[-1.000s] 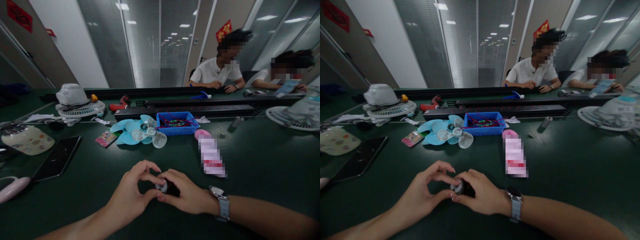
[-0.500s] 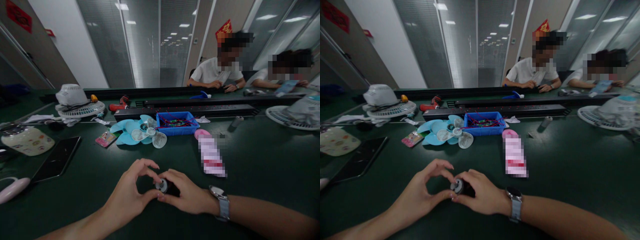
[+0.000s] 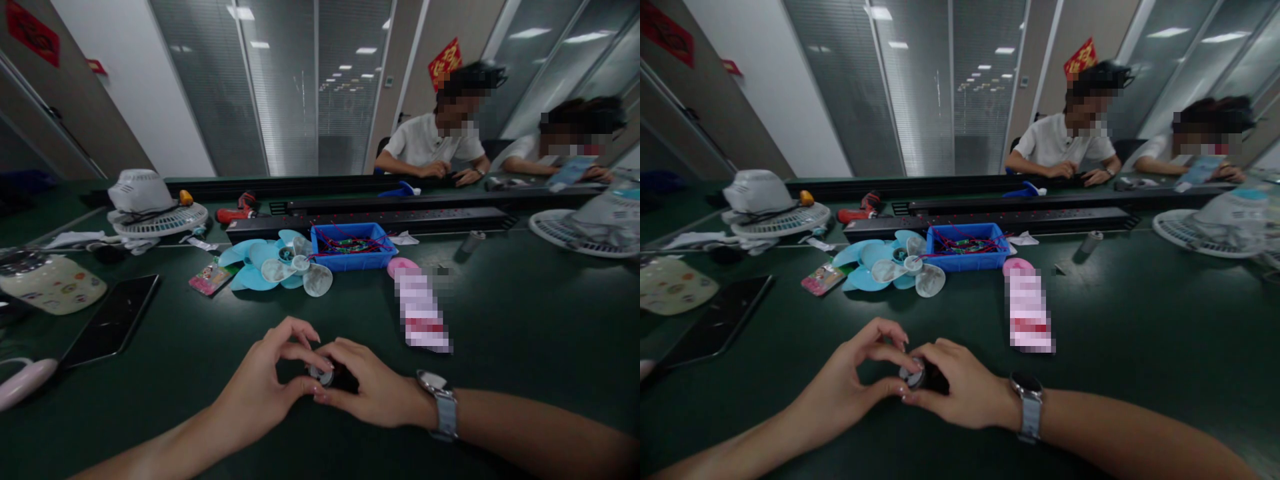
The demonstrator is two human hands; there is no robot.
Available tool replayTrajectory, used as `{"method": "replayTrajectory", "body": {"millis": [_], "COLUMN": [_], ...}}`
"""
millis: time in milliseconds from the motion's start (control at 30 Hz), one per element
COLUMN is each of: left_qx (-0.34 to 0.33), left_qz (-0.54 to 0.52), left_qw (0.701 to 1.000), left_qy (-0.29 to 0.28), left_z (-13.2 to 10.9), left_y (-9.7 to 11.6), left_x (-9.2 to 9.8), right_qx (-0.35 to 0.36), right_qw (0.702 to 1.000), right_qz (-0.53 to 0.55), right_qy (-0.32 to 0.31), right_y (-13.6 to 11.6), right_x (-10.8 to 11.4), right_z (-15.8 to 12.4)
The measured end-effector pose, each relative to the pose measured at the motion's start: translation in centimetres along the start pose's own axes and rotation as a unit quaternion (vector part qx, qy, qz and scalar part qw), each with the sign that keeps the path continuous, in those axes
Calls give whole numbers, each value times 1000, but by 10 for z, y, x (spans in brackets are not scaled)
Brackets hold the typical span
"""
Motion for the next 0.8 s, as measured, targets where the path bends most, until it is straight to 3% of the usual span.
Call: {"method": "replayTrajectory", "body": {"millis": [233, 533, 800], "left_qx": [44, 64, 41], "left_qz": [-69, -15, 9], "left_qw": [997, 996, 994], "left_qy": [-12, 53, 99], "left_z": [2, -2, -6], "left_y": [2, 2, 2], "left_x": [-2, 3, 7], "right_qx": [-13, -3, 1], "right_qw": [1000, 1000, 1000], "right_qz": [7, 7, 5], "right_qy": [0, 0, 6], "right_y": [2, 0, 1], "right_x": [0, 0, 1], "right_z": [-1, 0, -1]}}
Point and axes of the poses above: each hand's wrist, its own z-axis towards the middle knuckle, its own x-axis out of the back of the hand, y = z × x, the point moved 7 cm from there along z, towards the middle knuckle, and after that the axes turned 2 degrees about y, right-handed, at the moved point
